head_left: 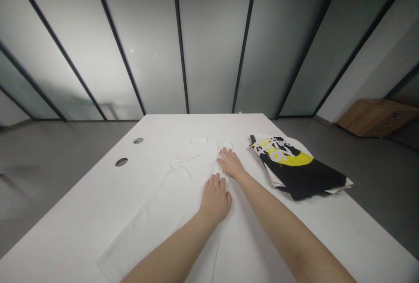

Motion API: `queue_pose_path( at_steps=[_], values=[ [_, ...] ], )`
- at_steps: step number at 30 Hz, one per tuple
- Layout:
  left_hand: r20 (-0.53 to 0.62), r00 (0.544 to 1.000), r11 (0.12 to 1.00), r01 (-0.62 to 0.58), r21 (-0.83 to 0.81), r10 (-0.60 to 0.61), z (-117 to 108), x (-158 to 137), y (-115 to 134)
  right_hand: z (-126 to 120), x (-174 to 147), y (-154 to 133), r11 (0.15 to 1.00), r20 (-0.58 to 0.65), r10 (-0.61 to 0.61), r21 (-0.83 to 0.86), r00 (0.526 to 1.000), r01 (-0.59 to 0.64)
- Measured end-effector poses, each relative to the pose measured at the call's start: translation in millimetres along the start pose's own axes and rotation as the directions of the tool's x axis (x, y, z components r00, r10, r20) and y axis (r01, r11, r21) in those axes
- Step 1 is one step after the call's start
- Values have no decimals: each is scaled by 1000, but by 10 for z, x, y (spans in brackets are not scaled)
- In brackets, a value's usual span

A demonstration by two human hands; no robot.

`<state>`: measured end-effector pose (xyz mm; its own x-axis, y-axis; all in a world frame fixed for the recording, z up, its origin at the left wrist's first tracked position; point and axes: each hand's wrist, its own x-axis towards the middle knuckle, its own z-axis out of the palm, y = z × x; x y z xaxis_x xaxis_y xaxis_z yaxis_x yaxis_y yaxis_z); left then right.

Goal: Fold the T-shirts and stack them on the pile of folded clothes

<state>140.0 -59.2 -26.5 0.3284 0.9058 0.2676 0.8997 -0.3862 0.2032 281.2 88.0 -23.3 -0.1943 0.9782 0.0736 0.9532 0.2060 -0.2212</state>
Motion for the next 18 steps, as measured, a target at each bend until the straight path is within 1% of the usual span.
queue_pose_path(
  at_steps=[4,8,13,18],
  values=[
    [24,1000,1000,6,-16,-5,-23,-11,3,-26,99,-36,995,45,82,-59,996,-79],
    [57,998,1000,3,-27,-2,-37,13,1,-55,251,-9,986,60,157,-62,986,-153],
    [75,997,999,-11,-33,13,-16,8,-14,-75,472,69,977,60,211,-50,976,-209],
    [89,996,999,-17,-33,19,-15,-1,-27,-46,665,139,965,48,263,-28,964,-262]
  ],
)
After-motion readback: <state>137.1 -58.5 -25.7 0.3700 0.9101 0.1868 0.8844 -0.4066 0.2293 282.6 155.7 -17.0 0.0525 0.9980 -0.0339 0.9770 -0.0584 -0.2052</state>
